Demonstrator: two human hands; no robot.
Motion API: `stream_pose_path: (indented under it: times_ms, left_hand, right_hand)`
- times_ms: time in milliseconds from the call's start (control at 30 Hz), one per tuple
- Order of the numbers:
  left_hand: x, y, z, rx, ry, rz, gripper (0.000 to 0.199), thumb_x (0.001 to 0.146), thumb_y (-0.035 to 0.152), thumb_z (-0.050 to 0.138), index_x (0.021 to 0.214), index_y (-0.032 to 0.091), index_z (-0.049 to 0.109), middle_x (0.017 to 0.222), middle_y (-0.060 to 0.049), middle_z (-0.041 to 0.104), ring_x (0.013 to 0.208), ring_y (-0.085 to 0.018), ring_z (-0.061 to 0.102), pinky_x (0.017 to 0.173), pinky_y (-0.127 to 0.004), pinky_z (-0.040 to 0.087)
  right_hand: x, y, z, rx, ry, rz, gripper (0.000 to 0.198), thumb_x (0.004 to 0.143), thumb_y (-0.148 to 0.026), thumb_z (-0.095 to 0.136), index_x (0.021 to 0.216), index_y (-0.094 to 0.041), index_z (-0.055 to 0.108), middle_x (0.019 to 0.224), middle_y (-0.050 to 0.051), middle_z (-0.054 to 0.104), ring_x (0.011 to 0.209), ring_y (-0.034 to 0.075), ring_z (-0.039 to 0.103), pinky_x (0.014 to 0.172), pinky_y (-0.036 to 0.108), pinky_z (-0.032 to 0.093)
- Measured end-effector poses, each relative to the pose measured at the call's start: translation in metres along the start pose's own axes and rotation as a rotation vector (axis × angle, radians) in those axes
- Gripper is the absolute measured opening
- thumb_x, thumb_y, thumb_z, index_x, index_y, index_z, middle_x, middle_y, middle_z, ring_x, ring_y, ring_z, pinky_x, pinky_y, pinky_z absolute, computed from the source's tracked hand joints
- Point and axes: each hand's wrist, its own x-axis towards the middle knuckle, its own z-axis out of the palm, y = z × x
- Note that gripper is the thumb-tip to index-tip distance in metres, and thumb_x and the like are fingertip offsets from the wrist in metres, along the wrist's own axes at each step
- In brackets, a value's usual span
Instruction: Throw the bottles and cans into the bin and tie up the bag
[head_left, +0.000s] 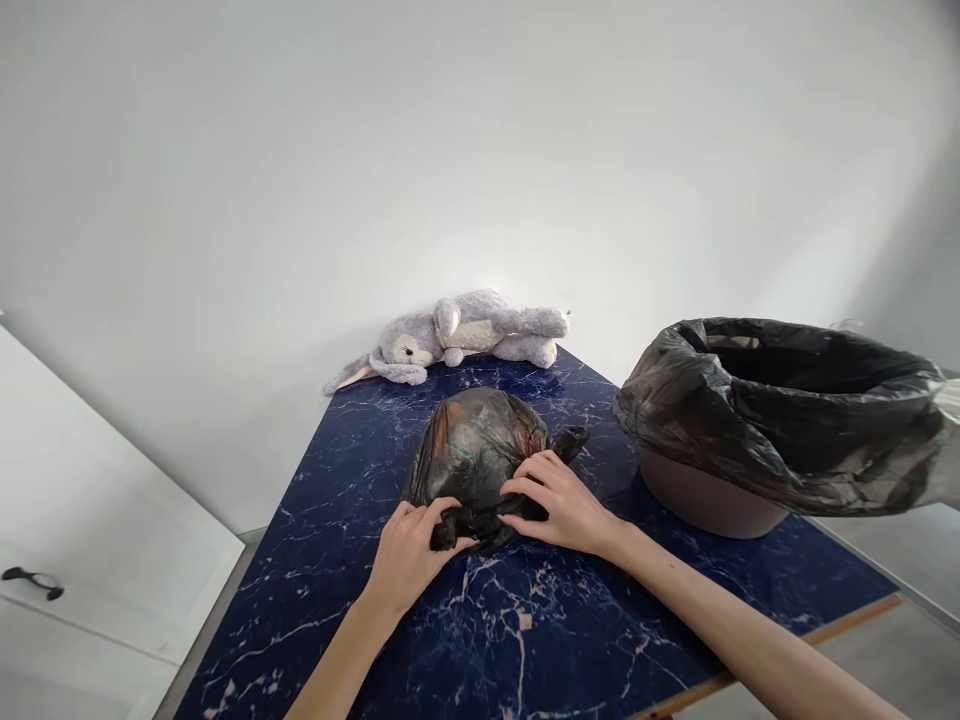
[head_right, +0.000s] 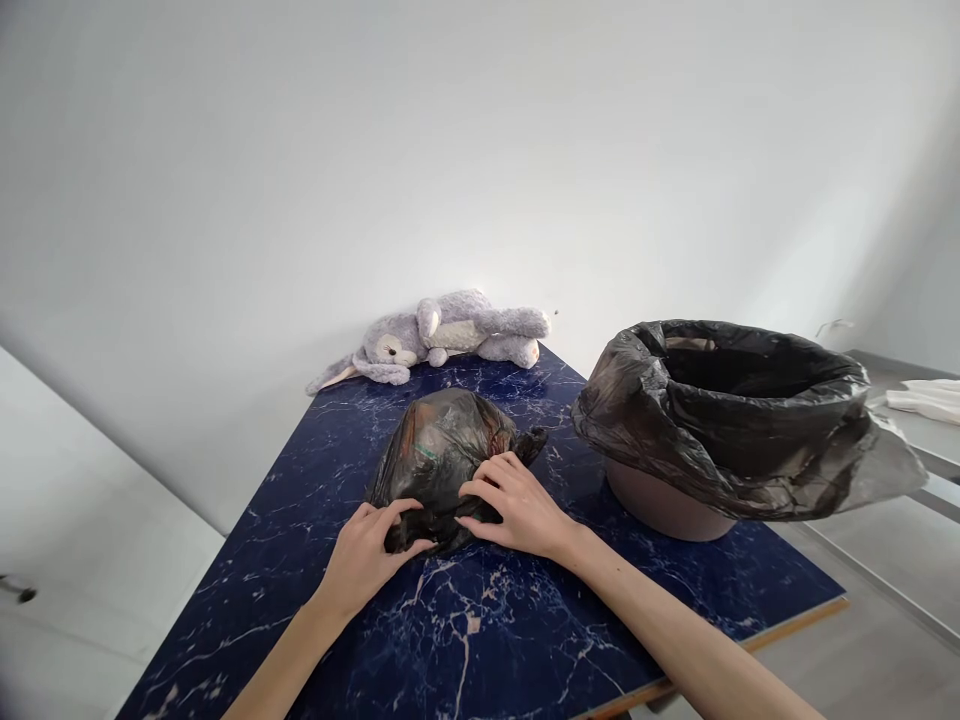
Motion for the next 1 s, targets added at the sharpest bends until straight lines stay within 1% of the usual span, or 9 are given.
stream_pose_path:
  times_ms: [67,133,267,433,500,600,767,867,1000]
  left_hand:
    - [0.0,-0.001,0.0,-0.035,0.025,-0.042,0.033,0.096,0.061,0.067,0.099,0.03,0.077,0.083,0.0,0.08,0.067,-0.022,0.061,0.07,-0.035,0.048]
    - [0.0,0.001,-0.001,-0.078,0.073,-0.105,0.033,0.098,0.058,0.065,0.091,0.029,0.077,0.082,0.0,0.079,0.066,-0.021,0.061,0.068,-0.034,0.048]
    - [0.004,0.006,-0.006,-0.194,0.21,-0.269,0.033,0.097,0.056,0.067,0.087,0.025,0.075,0.08,-0.002,0.076,0.068,-0.02,0.066,0.066,-0.031,0.05]
    - [0.01,0.012,-0.016,-0.336,0.328,-0.408,0.033,0.098,0.054,0.067,0.088,0.024,0.073,0.089,-0.004,0.076,0.081,-0.022,0.071,0.073,-0.03,0.054]
    - [0.011,0.015,-0.019,-0.389,0.332,-0.437,0.033,0.098,0.055,0.067,0.09,0.024,0.073,0.086,-0.004,0.075,0.079,-0.021,0.071,0.07,-0.029,0.054]
    - [0.011,0.02,-0.023,-0.455,0.314,-0.456,0.033,0.097,0.056,0.067,0.089,0.024,0.071,0.078,-0.002,0.071,0.072,-0.02,0.068,0.061,-0.027,0.052]
    - [0.01,0.025,-0.026,-0.532,0.294,-0.446,0.034,0.096,0.057,0.067,0.087,0.024,0.069,0.079,-0.002,0.069,0.074,-0.019,0.066,0.063,-0.026,0.05]
    - [0.011,0.021,-0.029,-0.538,0.348,-0.465,0.034,0.095,0.057,0.068,0.087,0.024,0.068,0.075,0.0,0.065,0.071,-0.017,0.062,0.065,-0.026,0.049]
    - [0.013,0.012,-0.032,-0.526,0.439,-0.513,0.034,0.096,0.057,0.067,0.093,0.023,0.067,0.074,0.001,0.064,0.073,-0.018,0.062,0.069,-0.027,0.049]
  right_hand:
    - [-0.001,0.0,0.002,0.006,-0.003,-0.009,0.018,0.1,-0.035,0.071,0.11,-0.02,0.068,0.096,0.006,0.067,0.089,0.021,0.057,0.083,0.038,0.047]
    - [-0.002,-0.001,0.004,0.021,0.006,-0.033,0.013,0.102,-0.033,0.069,0.104,-0.021,0.069,0.092,0.004,0.066,0.085,0.019,0.057,0.082,0.037,0.045]
    - [0.0,-0.007,0.006,0.053,0.054,-0.078,0.008,0.104,-0.028,0.067,0.1,-0.02,0.068,0.086,0.002,0.066,0.08,0.017,0.056,0.082,0.036,0.045]
    - [0.003,-0.013,0.005,-0.007,0.175,-0.108,0.005,0.102,-0.019,0.068,0.106,-0.02,0.065,0.086,0.003,0.067,0.079,0.017,0.055,0.079,0.035,0.044]
    - [0.003,-0.013,0.005,-0.056,0.229,-0.087,0.011,0.101,-0.015,0.066,0.11,-0.02,0.063,0.09,0.004,0.068,0.082,0.019,0.056,0.079,0.036,0.044]
    - [0.003,-0.013,0.004,-0.095,0.266,-0.07,0.019,0.099,-0.006,0.062,0.112,-0.021,0.062,0.093,0.005,0.066,0.086,0.02,0.054,0.08,0.037,0.043]
    - [0.002,-0.021,0.002,-0.071,0.257,-0.089,0.02,0.091,-0.002,0.059,0.097,-0.021,0.059,0.094,0.006,0.059,0.088,0.021,0.05,0.083,0.039,0.043]
    - [0.002,-0.029,0.001,-0.051,0.238,-0.119,0.02,0.088,-0.002,0.058,0.092,-0.021,0.058,0.092,0.005,0.054,0.085,0.02,0.046,0.08,0.039,0.043]
    - [0.003,-0.04,-0.001,-0.056,0.208,-0.225,0.019,0.088,-0.003,0.057,0.093,-0.021,0.06,0.091,0.004,0.052,0.084,0.02,0.046,0.08,0.038,0.043]
